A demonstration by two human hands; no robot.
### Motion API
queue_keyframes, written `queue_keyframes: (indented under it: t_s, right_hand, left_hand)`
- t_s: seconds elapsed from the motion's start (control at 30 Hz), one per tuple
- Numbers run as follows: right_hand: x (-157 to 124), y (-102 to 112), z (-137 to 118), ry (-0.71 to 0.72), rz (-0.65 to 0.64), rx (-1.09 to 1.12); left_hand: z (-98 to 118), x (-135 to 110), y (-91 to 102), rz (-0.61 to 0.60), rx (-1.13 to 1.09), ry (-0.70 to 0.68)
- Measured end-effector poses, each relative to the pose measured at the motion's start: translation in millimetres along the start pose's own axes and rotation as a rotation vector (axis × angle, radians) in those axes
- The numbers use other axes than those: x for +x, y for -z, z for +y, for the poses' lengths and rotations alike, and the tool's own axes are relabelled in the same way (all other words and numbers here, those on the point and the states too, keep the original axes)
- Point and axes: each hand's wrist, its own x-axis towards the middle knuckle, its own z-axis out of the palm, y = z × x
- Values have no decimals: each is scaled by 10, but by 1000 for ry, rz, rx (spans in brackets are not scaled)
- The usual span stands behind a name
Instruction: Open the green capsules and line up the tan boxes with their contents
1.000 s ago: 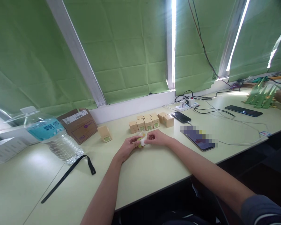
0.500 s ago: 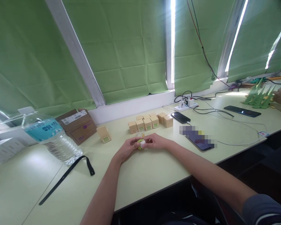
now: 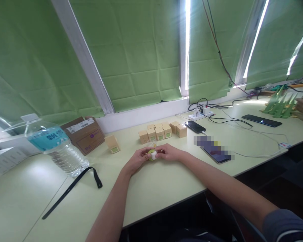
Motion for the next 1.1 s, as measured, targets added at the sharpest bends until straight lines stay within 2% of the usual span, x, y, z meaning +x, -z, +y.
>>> queue_keyframes:
  t_s: [0.8,0.97,1.1]
  right_hand:
    - [-24,16,-1,2,-34,64]
    - [-30,8,-108,-68,11,-56]
    - [-3,-25,-202,-202,32,-147]
  left_hand:
    - [7,10,-19,-1,0,11]
    - [10,8,-30,13,-24,16]
    - [19,9,-41,18,-16,26]
